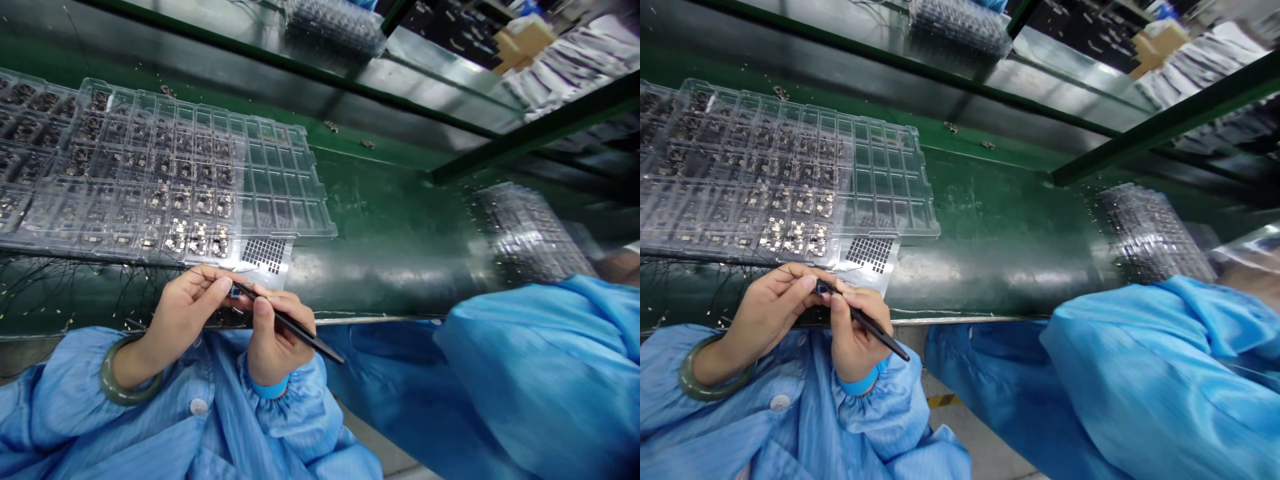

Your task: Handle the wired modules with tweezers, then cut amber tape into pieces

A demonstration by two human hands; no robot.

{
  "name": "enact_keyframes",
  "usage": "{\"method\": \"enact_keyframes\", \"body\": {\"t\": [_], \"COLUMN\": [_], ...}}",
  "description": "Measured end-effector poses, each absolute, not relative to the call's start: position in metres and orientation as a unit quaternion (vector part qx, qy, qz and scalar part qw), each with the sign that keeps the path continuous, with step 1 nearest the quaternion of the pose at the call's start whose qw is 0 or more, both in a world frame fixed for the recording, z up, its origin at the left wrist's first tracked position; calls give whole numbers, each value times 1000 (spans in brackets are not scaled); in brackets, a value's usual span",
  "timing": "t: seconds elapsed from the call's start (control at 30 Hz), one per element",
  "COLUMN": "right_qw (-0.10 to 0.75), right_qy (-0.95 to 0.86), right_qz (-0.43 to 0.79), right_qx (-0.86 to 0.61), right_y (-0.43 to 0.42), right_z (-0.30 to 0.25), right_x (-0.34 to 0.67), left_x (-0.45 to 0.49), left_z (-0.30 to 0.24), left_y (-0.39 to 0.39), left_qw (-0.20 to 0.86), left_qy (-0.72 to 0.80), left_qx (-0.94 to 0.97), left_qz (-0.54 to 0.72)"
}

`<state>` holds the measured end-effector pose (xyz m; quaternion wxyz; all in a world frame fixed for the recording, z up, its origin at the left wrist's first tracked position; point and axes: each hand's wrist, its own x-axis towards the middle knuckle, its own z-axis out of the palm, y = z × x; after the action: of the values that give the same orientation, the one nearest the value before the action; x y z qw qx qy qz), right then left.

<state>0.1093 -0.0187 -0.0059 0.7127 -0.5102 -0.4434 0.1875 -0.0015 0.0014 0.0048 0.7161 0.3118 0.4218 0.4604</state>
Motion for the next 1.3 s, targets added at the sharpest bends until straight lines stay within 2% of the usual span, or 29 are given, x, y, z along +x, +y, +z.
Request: {"method": "enact_keyframes", "body": {"t": [0.27,0.47,0.53,0.63,0.7,0.83,1.3], "right_qw": [692,791,750,607,546,523,498], "right_qy": [-482,-370,-379,-478,-529,-531,-554], "right_qz": [154,112,165,284,311,312,311], "right_qx": [-515,-474,-516,-568,-570,-589,-590], "right_y": [-26,-21,-24,-30,-33,-31,-30], "right_z": [-5,13,15,13,12,12,15], "right_x": [112,126,133,139,139,136,135], "left_x": [0,-1,-2,-2,-2,-5,-8], "left_z": [9,7,9,11,12,11,14], "left_y": [-4,-7,-7,-7,-8,-10,-5], "left_qw": [612,513,517,560,588,619,629], "left_qy": [455,476,488,477,468,451,473], "left_qx": [455,528,515,488,471,454,425], "left_qz": [460,480,479,471,461,455,448]}}
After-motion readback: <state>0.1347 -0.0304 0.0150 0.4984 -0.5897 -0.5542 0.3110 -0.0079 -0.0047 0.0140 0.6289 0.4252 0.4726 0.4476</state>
